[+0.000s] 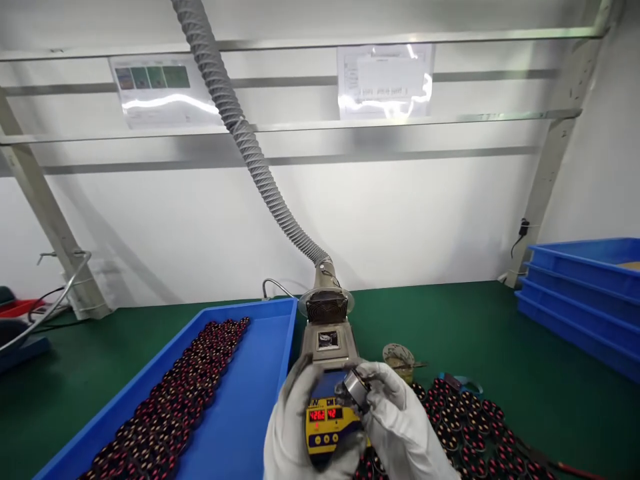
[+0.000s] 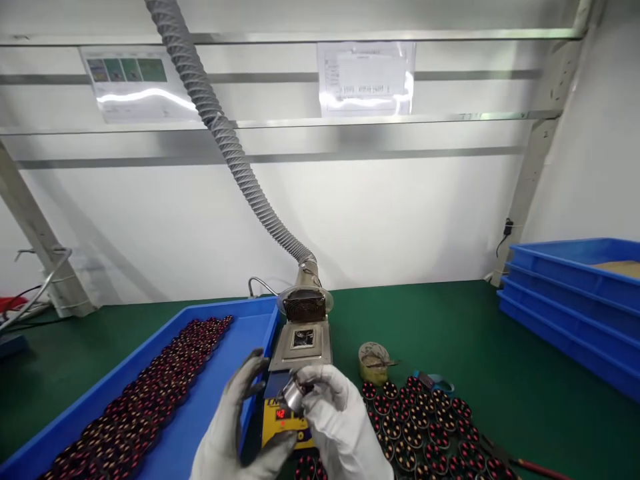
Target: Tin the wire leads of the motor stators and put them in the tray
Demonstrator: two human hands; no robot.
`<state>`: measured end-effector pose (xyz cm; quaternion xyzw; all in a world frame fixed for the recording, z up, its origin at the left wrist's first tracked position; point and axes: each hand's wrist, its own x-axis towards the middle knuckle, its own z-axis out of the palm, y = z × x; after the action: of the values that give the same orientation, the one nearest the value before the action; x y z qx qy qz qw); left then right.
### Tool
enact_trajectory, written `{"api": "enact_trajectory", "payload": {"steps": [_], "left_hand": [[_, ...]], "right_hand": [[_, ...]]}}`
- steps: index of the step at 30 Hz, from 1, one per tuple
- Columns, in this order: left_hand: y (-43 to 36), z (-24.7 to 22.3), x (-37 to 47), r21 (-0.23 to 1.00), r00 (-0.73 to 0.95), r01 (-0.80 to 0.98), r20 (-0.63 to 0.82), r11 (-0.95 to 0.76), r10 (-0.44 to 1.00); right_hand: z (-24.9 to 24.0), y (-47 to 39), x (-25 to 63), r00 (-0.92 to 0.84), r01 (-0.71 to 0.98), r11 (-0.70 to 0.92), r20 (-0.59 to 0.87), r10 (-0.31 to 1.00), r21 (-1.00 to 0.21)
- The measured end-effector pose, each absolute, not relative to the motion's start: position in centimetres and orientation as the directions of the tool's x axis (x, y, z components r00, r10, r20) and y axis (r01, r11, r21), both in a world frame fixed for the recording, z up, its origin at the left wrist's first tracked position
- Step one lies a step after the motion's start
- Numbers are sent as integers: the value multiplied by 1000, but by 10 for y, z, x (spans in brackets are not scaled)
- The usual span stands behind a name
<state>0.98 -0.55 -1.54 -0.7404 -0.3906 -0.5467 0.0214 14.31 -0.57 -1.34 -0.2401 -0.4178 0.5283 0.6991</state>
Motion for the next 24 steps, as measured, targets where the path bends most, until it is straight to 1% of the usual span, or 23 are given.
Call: {"api": "enact_trajectory", "payload": {"steps": [2,4,5,7,9,11,13,15,17,18,19,20,22,23,24], "left_hand": [[-3,-17,3,493,191,521,729,-697,658],[1,-18,-5,521,330,416,677,-745,658],[4,-18,-9,512,369,378,680,-771,633],[8,-19,-15,443,376,388,725,-808,578],[9,-18,-18,302,366,484,782,-821,504],[8,-15,-19,171,394,548,811,-819,433],[6,-11,-18,119,408,569,818,-814,406],[5,-8,-17,63,428,575,827,-816,365],[5,-5,-16,-47,469,591,833,-805,295],[4,-3,-16,-106,496,596,828,-796,261],[4,-3,-17,-146,512,602,825,-785,239],[4,-2,-17,-156,516,607,823,-779,238],[3,-1,-19,-112,493,612,828,-783,268],[3,0,-19,-75,473,614,832,-785,290],[3,0,-20,-45,455,614,836,-788,307]], "right_hand": [[-16,-7,140,47,-541,291,318,947,-789],[-18,-7,135,16,-522,265,302,953,-811],[-18,-8,133,18,-509,266,299,954,-819],[-17,-9,130,50,-482,295,310,949,-825],[-13,-13,132,40,-401,340,354,934,-851],[-8,-19,135,7,-232,417,427,904,-879],[-2,-24,139,-20,-55,507,509,861,-860],[0,-26,139,4,19,582,583,813,-813],[0,-24,136,49,-14,609,608,792,-793],[-1,-22,134,82,-79,601,596,799,-795],[-2,-19,133,116,-182,570,558,821,-801],[-3,-17,133,140,-312,520,503,853,-795],[-4,-14,138,202,-532,433,387,900,-728],[-4,-14,142,218,-572,406,345,913,-713],[-3,-16,146,215,-557,381,316,924,-738]]}}
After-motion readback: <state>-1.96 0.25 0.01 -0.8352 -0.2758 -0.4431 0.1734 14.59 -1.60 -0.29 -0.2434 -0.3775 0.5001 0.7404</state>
